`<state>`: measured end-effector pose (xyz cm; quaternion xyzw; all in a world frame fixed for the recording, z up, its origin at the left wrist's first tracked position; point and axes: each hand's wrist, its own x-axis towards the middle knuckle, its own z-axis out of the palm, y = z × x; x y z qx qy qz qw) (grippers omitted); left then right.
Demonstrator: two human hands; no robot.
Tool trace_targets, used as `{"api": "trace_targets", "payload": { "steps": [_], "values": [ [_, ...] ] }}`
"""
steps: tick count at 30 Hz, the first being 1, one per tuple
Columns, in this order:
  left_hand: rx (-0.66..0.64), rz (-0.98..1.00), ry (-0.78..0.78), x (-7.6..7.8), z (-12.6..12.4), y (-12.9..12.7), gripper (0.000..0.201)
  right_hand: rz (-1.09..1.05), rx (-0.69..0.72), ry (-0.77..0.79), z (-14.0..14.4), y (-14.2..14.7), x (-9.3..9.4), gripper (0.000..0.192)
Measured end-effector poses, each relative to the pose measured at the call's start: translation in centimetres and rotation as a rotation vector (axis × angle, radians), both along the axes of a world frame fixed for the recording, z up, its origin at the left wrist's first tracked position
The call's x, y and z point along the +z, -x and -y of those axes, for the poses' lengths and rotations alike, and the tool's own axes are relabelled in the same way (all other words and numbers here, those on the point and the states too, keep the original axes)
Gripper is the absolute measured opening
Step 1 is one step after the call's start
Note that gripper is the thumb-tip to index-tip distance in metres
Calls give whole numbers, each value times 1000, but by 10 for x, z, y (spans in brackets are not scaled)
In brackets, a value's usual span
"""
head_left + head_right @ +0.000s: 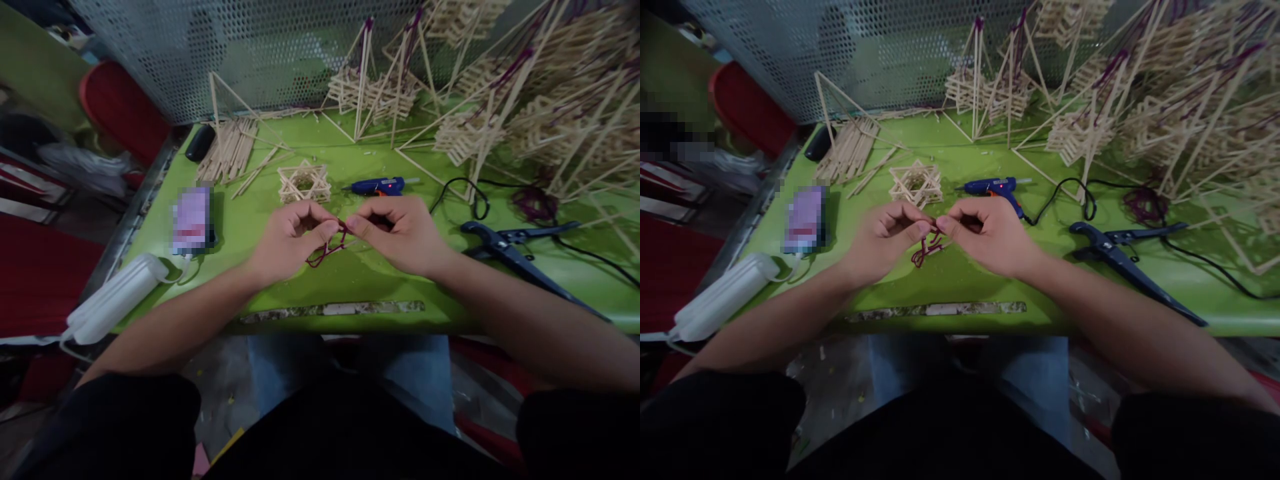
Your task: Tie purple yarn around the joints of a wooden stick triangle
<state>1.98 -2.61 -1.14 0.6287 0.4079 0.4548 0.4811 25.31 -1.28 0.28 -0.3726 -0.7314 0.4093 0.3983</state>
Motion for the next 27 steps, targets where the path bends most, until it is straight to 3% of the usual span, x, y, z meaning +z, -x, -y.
{"api": "trace_targets", "payload": {
  "steps": [4, 17, 27],
  "values": [
    [3, -10, -2, 3, 3, -1, 40, 17, 1, 6, -1, -1, 3, 55],
    [57, -67, -42, 4, 3, 1, 31, 5, -94, -142, 4, -1, 2, 38],
    [36, -168, -183, 7, 6, 5, 21, 101, 57, -138, -1, -7, 6, 6]
  ]
}}
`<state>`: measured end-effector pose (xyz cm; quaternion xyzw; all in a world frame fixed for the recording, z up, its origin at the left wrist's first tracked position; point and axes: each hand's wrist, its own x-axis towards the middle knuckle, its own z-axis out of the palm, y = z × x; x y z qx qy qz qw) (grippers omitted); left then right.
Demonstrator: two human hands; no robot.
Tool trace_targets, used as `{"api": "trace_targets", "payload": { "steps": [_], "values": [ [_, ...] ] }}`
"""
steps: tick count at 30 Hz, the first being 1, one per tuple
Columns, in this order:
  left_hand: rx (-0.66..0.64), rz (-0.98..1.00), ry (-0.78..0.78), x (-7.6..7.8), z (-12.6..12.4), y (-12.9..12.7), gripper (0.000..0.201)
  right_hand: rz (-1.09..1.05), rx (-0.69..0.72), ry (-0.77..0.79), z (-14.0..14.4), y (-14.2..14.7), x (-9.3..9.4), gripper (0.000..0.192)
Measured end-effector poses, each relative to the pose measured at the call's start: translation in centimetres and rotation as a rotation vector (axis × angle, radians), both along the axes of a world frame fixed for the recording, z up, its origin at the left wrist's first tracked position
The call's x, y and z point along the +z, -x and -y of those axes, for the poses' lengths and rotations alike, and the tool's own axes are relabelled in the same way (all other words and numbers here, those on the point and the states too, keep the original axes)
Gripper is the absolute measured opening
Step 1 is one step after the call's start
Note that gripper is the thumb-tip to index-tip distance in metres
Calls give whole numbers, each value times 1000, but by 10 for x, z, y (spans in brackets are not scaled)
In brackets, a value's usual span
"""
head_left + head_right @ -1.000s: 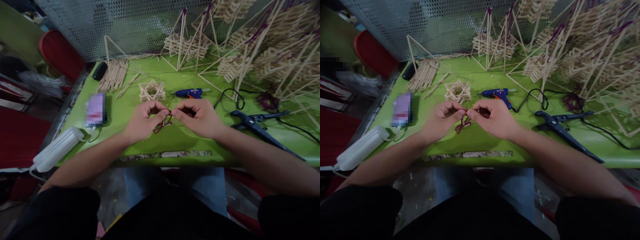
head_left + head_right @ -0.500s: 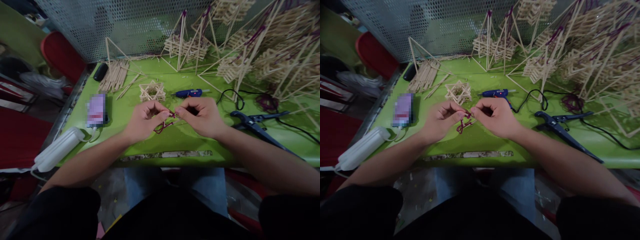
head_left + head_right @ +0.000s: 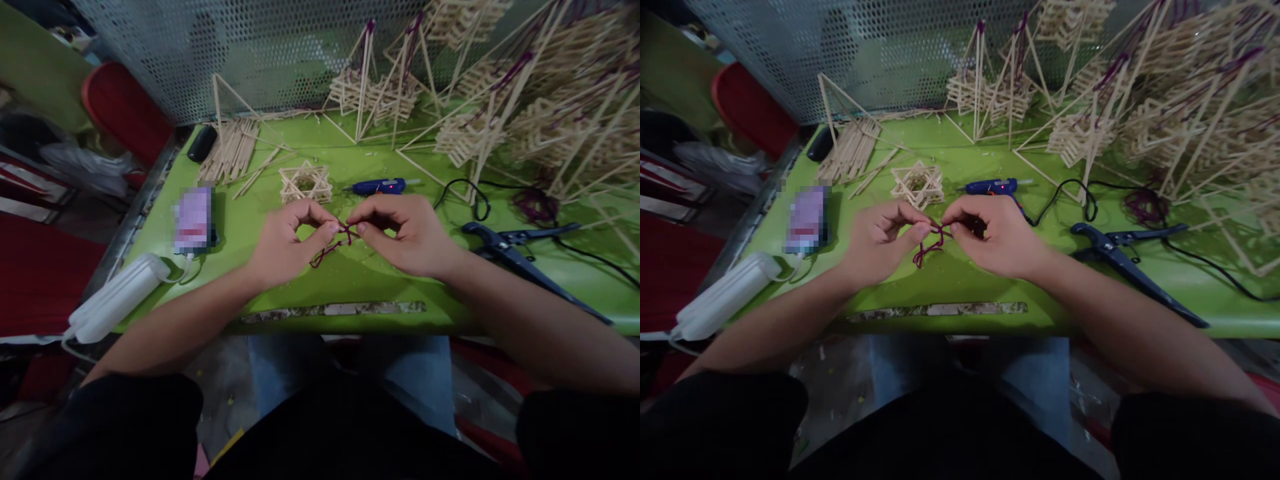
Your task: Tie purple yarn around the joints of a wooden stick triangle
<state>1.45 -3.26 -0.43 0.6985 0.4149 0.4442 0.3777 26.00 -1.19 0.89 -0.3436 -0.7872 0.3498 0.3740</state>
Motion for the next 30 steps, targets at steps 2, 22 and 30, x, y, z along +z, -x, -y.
{"api": "trace_targets", "payload": {
  "steps": [2, 22, 30],
  "values": [
    [-11, -34, -7, 1, -1, 1, 21, 26, 51, -62, -1, -2, 2, 7],
    [-140, -193, 292, 16, -2, 1, 19, 95, 210, 336, -10, -1, -1, 10],
    [-176, -181, 304, 13, -4, 1, 16, 132, 137, 263, -3, 3, -3, 9]
  ]
}}
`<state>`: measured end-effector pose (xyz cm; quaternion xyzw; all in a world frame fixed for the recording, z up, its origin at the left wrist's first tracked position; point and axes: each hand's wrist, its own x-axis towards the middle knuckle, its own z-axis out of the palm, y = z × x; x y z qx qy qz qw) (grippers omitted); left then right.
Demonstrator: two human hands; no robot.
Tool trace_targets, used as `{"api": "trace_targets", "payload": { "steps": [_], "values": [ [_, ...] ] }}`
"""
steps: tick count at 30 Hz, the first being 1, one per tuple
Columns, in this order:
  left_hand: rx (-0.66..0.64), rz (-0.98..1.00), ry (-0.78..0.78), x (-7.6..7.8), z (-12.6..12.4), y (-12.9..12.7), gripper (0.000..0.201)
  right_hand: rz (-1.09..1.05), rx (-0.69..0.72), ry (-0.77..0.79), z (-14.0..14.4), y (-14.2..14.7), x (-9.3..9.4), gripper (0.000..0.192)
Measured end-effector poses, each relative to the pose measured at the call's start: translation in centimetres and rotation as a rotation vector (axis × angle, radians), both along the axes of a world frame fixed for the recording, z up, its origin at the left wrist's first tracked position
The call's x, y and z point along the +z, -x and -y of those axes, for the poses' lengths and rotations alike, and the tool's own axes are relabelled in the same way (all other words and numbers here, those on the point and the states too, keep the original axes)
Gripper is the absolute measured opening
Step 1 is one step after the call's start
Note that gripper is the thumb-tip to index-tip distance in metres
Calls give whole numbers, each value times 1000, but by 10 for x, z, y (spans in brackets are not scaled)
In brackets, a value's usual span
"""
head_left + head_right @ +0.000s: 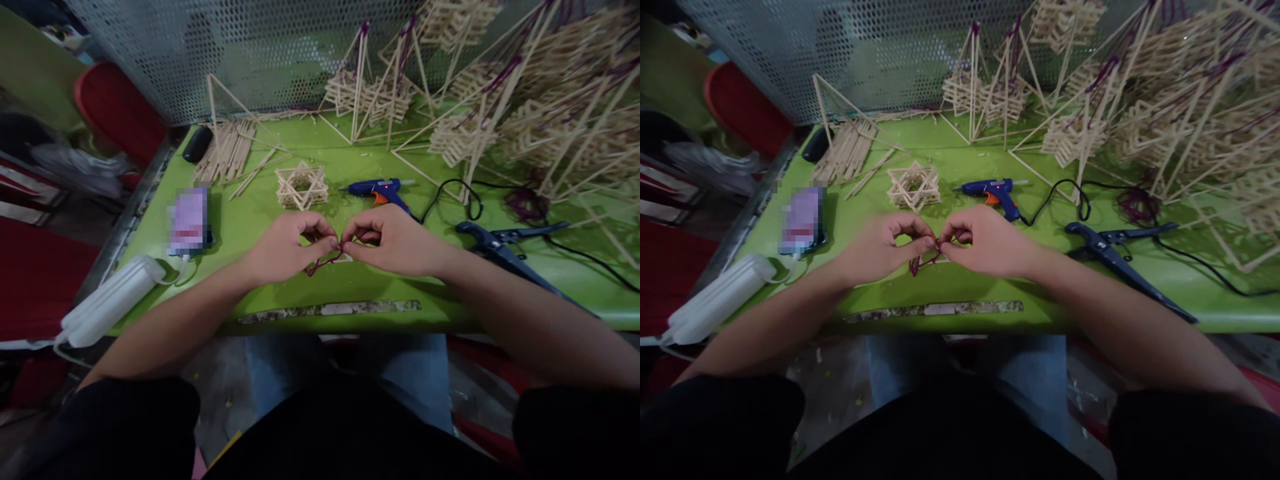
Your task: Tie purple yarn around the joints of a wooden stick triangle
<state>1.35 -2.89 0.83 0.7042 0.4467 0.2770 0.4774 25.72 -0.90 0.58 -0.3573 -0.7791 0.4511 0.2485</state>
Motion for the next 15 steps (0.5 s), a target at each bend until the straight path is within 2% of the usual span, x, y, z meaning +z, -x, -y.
{"api": "trace_targets", "payload": {
  "steps": [6, 11, 13, 15],
  "values": [
    [-14, -2, -22, 2, -1, 2, 17, 0, -15, 66, 2, 1, 1, 18],
    [-29, 56, -15, -7, -3, 1, 17, 9, -27, 71, -2, 1, -6, 36],
    [-29, 89, -3, -10, -3, 0, 17, -7, 11, 52, -5, 0, -8, 35],
    [-35, 85, 8, -11, -3, 0, 17, -22, 75, -22, -8, -1, -9, 25]
  ]
}}
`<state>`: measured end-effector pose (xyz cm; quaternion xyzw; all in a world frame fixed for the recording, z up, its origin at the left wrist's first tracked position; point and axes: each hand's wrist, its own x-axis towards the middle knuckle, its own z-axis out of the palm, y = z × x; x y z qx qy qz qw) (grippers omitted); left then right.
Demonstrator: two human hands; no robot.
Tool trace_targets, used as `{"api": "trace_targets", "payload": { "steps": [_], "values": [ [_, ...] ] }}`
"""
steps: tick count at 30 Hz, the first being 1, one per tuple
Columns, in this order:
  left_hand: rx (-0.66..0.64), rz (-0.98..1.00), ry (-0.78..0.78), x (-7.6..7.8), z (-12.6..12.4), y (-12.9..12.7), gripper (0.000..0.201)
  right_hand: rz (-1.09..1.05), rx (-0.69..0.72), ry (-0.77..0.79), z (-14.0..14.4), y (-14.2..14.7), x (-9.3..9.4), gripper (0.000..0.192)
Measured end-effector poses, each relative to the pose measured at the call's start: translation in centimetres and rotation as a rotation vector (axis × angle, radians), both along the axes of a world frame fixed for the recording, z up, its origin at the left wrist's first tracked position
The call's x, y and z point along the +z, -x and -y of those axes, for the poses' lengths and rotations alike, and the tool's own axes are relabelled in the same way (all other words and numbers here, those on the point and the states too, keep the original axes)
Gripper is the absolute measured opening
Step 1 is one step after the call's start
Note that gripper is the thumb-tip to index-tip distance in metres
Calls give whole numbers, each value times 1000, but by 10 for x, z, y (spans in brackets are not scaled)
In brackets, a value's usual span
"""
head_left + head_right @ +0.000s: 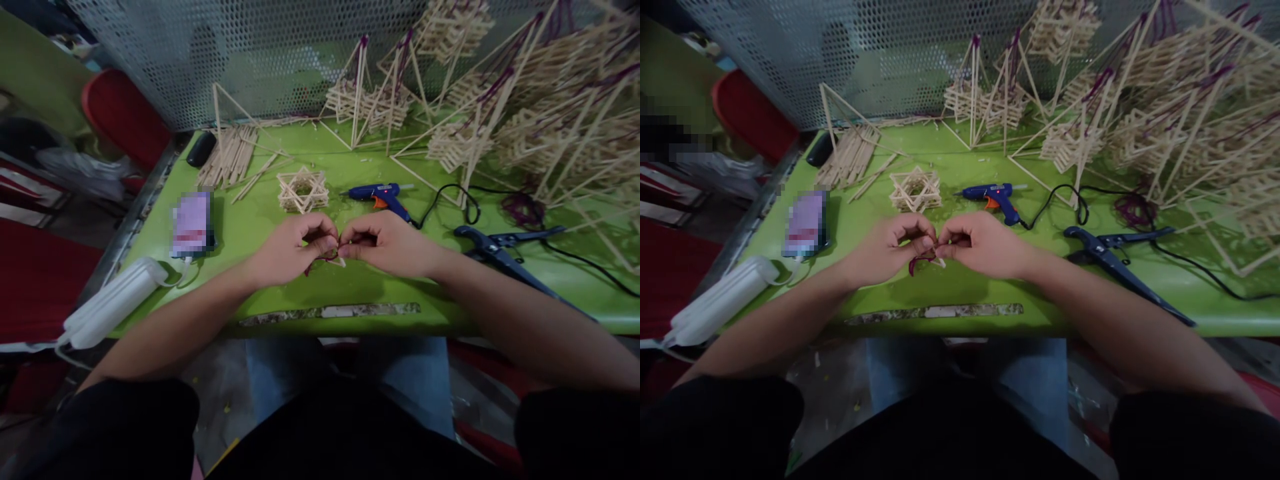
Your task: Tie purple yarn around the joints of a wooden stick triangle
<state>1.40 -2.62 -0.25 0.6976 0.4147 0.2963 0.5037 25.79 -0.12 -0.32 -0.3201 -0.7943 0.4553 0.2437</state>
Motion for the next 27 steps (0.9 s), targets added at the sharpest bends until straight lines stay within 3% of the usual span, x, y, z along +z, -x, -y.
{"api": "trace_targets", "payload": {
  "steps": [4, 13, 19, 27],
  "values": [
    [6, -20, 16, 3, 1, -2, 15, -23, 80, -184, -3, -1, 0, 11],
    [19, -40, 12, -2, -1, -1, 15, 40, 37, -128, 2, 2, -7, 13],
    [-13, -14, -17, -5, -1, 1, 15, -28, -21, 38, 9, 5, -1, 12],
    [-91, 35, -7, -3, -3, 4, 20, -155, 26, 216, 13, 9, 8, 8]
  ]
}}
